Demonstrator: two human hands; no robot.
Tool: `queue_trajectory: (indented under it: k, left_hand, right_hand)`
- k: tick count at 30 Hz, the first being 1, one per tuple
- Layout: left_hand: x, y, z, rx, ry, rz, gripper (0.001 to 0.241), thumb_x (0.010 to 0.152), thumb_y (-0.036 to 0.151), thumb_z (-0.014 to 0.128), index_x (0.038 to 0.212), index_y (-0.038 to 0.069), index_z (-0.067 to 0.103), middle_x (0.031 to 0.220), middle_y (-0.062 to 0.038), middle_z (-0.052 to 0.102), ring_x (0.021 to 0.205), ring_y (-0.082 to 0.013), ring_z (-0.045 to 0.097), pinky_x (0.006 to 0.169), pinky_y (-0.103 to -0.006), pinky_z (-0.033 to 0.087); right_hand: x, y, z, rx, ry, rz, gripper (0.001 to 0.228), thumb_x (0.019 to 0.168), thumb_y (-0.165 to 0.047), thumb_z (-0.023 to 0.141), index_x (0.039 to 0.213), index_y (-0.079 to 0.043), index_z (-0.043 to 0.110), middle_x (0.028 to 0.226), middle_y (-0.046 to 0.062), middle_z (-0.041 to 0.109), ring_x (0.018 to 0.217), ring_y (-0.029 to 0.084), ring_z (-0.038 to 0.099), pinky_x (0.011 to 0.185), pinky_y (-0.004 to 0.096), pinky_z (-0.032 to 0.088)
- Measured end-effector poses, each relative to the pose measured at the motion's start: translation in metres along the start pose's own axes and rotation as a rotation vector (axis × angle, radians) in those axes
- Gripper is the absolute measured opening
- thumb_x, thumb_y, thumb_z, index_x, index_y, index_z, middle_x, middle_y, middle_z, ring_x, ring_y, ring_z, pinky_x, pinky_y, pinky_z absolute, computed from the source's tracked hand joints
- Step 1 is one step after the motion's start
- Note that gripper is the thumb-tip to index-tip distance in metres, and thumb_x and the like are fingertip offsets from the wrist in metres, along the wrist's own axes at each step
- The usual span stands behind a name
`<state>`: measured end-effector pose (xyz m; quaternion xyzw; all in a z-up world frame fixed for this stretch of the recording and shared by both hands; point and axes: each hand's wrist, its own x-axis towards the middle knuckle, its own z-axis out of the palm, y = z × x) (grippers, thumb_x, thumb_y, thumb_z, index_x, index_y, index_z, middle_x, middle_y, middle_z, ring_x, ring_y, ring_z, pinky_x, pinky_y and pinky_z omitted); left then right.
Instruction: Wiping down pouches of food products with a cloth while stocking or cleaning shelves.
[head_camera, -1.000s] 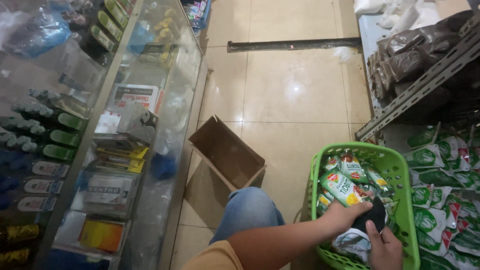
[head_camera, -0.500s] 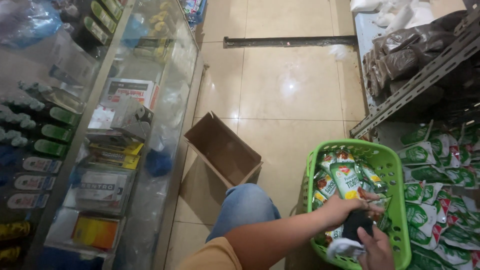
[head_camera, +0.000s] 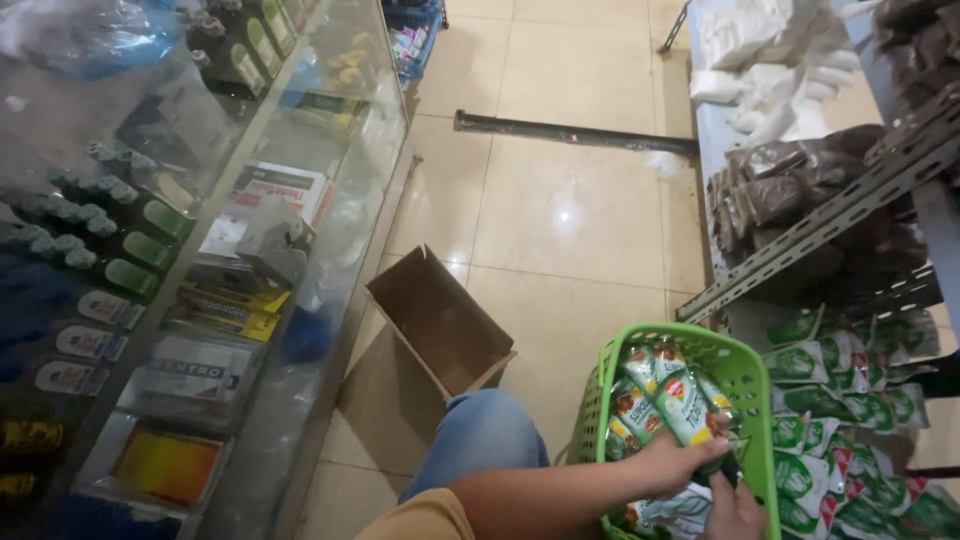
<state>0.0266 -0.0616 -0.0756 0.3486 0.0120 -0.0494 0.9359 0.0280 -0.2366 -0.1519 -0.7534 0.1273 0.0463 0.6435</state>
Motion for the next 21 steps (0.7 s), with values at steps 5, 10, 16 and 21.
queue_trajectory:
  k: [5,10,16,21]
  left_hand:
    - [-0.008,-0.009,-0.002,0.152,0.098,0.080,0.034,0.109,0.025,0.062,0.133,0.002,0.061,0.123,-0.005,0.067,0.120,-0.0154,0.062,0.108,-0.0317,0.047]
    - [-0.013,0.008,-0.006,0.111,0.151,-0.043,0.029,0.105,0.026,0.063,0.126,0.006,0.066,0.123,-0.007,0.069,0.113,-0.0159,0.064,0.102,-0.0338,0.050]
    - [-0.012,-0.022,-0.058,0.022,0.164,-0.193,0.038,0.099,0.033,0.059,0.121,0.004,0.071,0.122,-0.009,0.072,0.107,-0.0177,0.068,0.098,-0.0332,0.053]
    - [-0.030,0.029,-0.040,0.229,0.291,-0.325,0.044,0.099,0.037,0.057,0.116,0.001,0.073,0.108,-0.013,0.073,0.093,-0.0218,0.068,0.085,-0.0379,0.055]
  right_hand:
    - [0.006,0.014,-0.011,0.049,-0.145,-0.061,0.036,0.099,-0.005,0.064,0.132,0.009,0.068,0.118,0.016,0.073,0.106,0.020,0.067,0.095,0.032,0.050]
    - [-0.023,0.004,-0.013,-0.193,-0.306,-0.334,0.032,0.088,-0.009,0.067,0.118,0.001,0.070,0.106,0.012,0.072,0.091,0.023,0.069,0.084,0.035,0.053]
    - [-0.086,-0.070,0.025,0.110,-0.496,0.008,0.035,0.087,-0.019,0.074,0.114,0.003,0.070,0.096,0.008,0.073,0.085,0.019,0.067,0.076,0.038,0.054]
    - [-0.123,-0.137,0.054,-0.117,-0.484,-0.215,0.040,0.093,-0.025,0.069,0.124,-0.002,0.064,0.110,0.007,0.071,0.100,0.016,0.065,0.091,0.036,0.054]
